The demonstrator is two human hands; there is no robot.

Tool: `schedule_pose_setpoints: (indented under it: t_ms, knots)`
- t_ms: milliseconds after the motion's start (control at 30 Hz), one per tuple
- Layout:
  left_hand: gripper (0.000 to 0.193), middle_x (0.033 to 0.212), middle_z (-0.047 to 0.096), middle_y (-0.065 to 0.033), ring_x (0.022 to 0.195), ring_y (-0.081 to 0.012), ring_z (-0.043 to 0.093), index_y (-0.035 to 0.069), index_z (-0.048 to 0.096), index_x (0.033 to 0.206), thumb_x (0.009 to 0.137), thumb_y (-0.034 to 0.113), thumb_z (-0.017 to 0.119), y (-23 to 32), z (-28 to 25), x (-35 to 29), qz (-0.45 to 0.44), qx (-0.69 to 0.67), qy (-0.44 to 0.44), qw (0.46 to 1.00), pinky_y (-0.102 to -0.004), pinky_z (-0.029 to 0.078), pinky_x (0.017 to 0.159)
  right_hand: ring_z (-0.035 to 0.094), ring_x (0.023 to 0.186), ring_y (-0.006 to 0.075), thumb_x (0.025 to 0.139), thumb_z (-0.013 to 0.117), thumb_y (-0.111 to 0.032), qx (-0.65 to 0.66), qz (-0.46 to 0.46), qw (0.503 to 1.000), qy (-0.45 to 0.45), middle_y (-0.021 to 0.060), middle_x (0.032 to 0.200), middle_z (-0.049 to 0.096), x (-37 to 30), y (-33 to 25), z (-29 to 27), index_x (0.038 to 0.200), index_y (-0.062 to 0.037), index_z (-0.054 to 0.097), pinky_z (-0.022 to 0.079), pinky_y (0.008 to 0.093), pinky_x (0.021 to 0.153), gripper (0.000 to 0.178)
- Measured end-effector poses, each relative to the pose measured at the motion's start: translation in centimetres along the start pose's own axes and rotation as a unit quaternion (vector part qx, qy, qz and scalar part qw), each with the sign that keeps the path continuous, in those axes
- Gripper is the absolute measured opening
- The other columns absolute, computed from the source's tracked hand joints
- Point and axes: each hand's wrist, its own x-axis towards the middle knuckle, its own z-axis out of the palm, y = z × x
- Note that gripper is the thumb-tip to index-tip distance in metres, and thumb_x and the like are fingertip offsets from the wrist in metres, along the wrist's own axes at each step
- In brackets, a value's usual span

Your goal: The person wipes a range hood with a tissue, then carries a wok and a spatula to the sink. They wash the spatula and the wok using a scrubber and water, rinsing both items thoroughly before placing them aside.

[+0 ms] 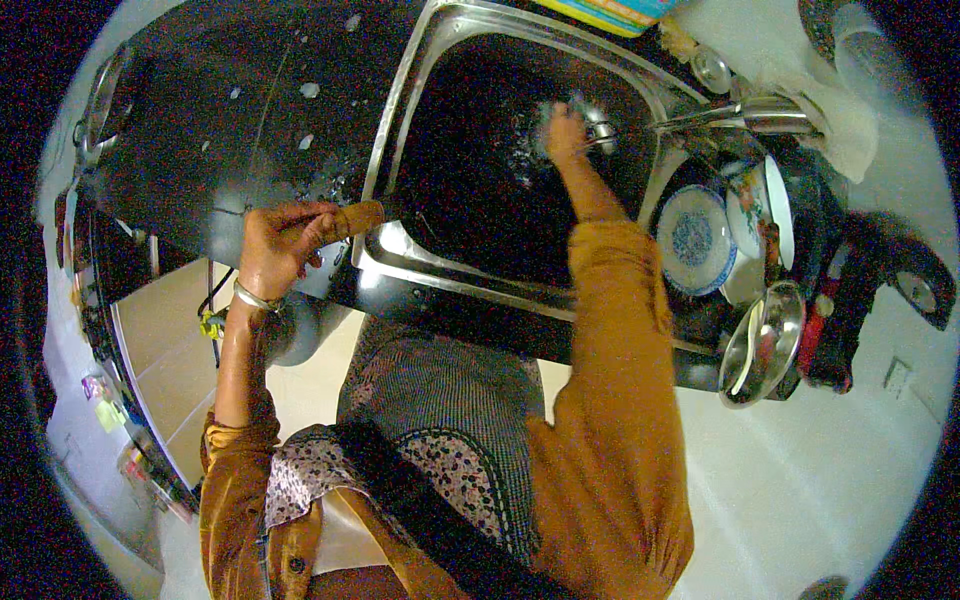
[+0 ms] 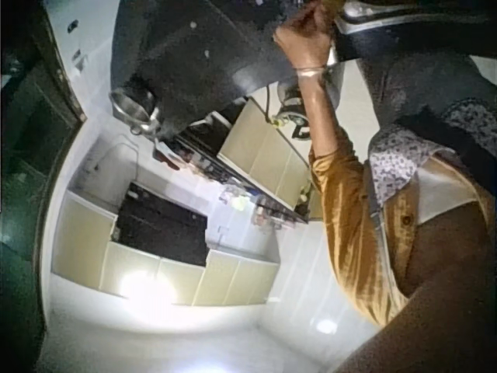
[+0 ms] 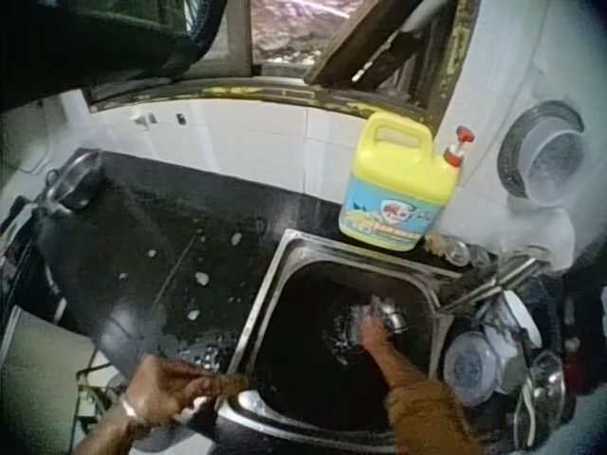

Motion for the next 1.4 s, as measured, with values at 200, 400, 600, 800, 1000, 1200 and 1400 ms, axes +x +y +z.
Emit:
schedule_pose_setpoints:
  t_ms: [200,400,600,800,1000,1200,1400]
  knots:
    - [0.023,0.065,0.061,-0.0068,0.043,-0.0083,0.051,-0.001,0.063,0.093,0.081,0.018,0.059,-0.1,-0.1,-0.4,-0.008,0.002,0.010,1.000,-0.0198,0.036,0.033,0.046,0.076,0.0135,0.069,0.057,-0.007,0.434,-0.232,0.787,-0.372,0.0040,0.077,0.050,-8.5,-14.7,-8.3,0.091,-0.0023,0.052,0.042,0.0287,0.070,0.022]
    - [0.019,0.066,0.063,-0.0121,0.044,-0.0100,0.053,-0.002,0.065,0.087,0.077,0.014,0.062,0.0,0.0,-0.2,-0.006,-0.007,0.020,1.000,-0.0228,0.043,0.043,0.058,0.073,0.0345,0.074,0.055,-0.008,-0.139,-0.141,0.963,-0.185,0.0206,0.090,0.056,-6.2,1.6,-2.6,0.106,-0.0090,0.051,0.047,0.0406,0.066,0.033]
    - [0.018,0.066,0.063,-0.0117,0.044,-0.0109,0.054,-0.002,0.065,0.087,0.077,0.013,0.062,1.1,-0.1,0.0,-0.025,0.001,0.003,1.000,-0.0237,0.044,0.044,0.052,0.089,0.0360,0.069,0.056,-0.004,0.228,-0.072,0.957,0.164,0.0199,0.094,0.053,1.6,-10.3,-0.1,0.103,-0.0044,0.048,0.043,0.0416,0.078,0.035]
    - [0.018,0.066,0.063,-0.0116,0.044,-0.0120,0.055,-0.003,0.065,0.087,0.077,0.012,0.062,0.2,0.0,-0.2,-0.018,0.003,0.022,1.000,-0.0231,0.044,0.043,0.049,0.087,0.0170,0.062,0.059,-0.003,0.456,-0.324,0.759,-0.334,0.0067,0.089,0.050,-10.9,-15.5,-10.2,0.094,-0.0024,0.052,0.041,0.0294,0.079,0.032]
    - [0.017,0.065,0.063,-0.0116,0.044,-0.0117,0.055,-0.002,0.065,0.087,0.078,0.012,0.061,0.5,-0.1,-0.3,-0.013,-0.008,0.015,1.000,-0.0236,0.044,0.043,0.050,0.089,0.0364,0.067,0.056,-0.004,-0.057,-0.361,0.853,-0.373,0.0139,0.094,0.051,-10.0,2.6,-6.5,0.091,-0.0078,0.057,0.043,0.0430,0.076,0.024]
    - [0.018,0.063,0.062,-0.0101,0.044,-0.0107,0.054,-0.002,0.065,0.087,0.078,0.012,0.061,1.0,0.1,0.1,-0.028,0.012,0.018,0.999,-0.0234,0.043,0.043,0.046,0.089,0.0352,0.067,0.058,-0.004,0.041,-0.154,0.985,0.060,0.0151,0.098,0.050,-1.4,-5.3,0.9,0.099,-0.0150,0.056,0.040,0.0443,0.077,0.035]
    - [0.023,0.068,0.061,-0.0064,0.045,-0.0078,0.051,0.000,0.063,0.094,0.081,0.018,0.059,0.0,0.0,-0.2,-0.030,-0.005,0.006,1.000,-0.0191,0.036,0.035,0.049,0.088,0.0172,0.062,0.055,-0.003,0.450,-0.220,0.821,-0.273,0.0076,0.092,0.052,-11.0,-15.8,-7.2,0.094,0.0007,0.051,0.040,0.0294,0.079,0.032]
